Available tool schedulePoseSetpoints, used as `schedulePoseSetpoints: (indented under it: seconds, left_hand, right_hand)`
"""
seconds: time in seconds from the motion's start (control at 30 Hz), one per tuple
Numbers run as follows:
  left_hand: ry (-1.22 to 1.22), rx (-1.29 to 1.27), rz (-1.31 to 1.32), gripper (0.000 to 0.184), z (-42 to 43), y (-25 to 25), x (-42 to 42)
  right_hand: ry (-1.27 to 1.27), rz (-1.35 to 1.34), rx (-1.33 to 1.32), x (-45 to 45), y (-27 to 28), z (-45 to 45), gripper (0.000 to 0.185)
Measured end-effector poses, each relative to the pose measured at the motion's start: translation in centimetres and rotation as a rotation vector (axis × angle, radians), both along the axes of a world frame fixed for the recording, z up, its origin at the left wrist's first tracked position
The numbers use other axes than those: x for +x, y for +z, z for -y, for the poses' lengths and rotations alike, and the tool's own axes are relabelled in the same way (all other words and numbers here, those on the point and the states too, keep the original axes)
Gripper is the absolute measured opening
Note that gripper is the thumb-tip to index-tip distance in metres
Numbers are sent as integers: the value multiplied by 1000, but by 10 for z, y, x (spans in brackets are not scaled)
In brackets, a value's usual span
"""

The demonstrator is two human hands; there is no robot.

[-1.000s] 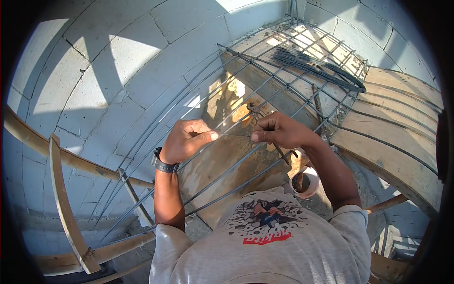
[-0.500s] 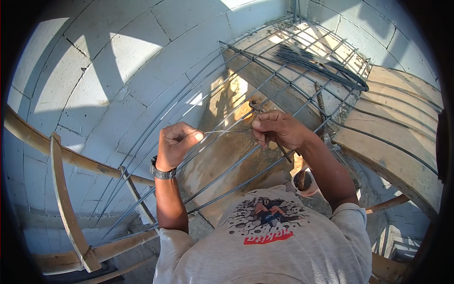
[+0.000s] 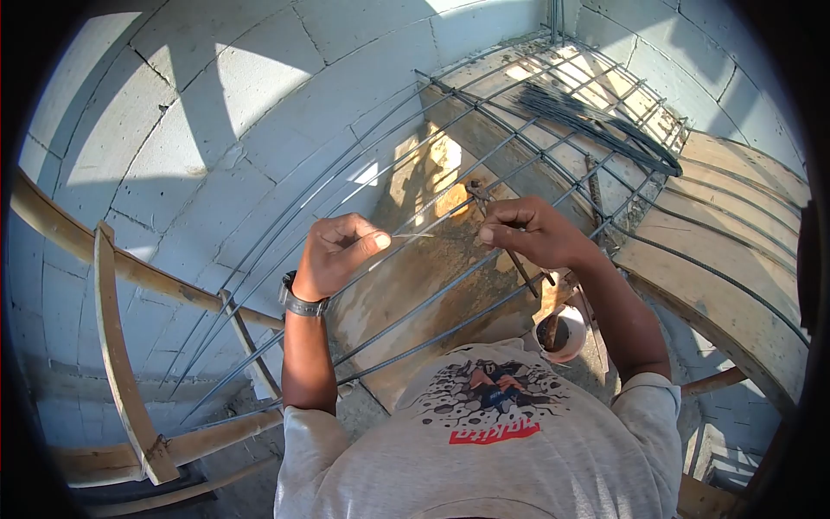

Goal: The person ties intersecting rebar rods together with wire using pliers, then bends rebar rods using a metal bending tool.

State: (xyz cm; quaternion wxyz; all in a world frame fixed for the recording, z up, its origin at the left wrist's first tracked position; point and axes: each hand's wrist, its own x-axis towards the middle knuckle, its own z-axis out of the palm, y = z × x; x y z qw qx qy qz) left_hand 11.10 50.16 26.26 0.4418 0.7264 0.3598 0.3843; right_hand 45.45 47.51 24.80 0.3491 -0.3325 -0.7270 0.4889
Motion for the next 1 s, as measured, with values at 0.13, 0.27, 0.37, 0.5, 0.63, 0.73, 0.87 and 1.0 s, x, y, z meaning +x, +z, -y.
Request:
schedulePoseSetpoints:
  seconds: [0.13, 0.27, 0.37, 0.5, 0.63, 0.73, 0.87, 1.0]
  left_hand:
    - [243, -134, 345, 20, 15, -5, 44]
    - [290, -336, 483, 22, 22, -8, 87]
    - [189, -567, 636, 22, 32, -11, 103]
    - [-16, -885, 843, 26, 48, -23, 117]
    - [-44, -942, 710, 28, 55, -39, 123]
    - [-27, -479, 561, 37, 47, -54, 125]
    - [192, -33, 527, 34, 32, -30, 130]
    - [232, 30, 469, 24, 14, -25, 125]
  right_hand:
    - [-50, -717, -449, -17, -20, 6, 62]
    - [-237, -628, -154, -59, -29, 8, 57]
    - [-427, -651, -38, -74, -2, 4, 45]
    - [-431, -721, -22, -71, 13, -4, 33]
    - [-398, -604, -13, -63, 8, -3, 27]
    - [-421, -525, -80, -56, 8, 1, 26]
    - [-466, -248, 36, -55, 6, 9, 24]
    - [-487, -51, 78, -57, 10, 14, 25]
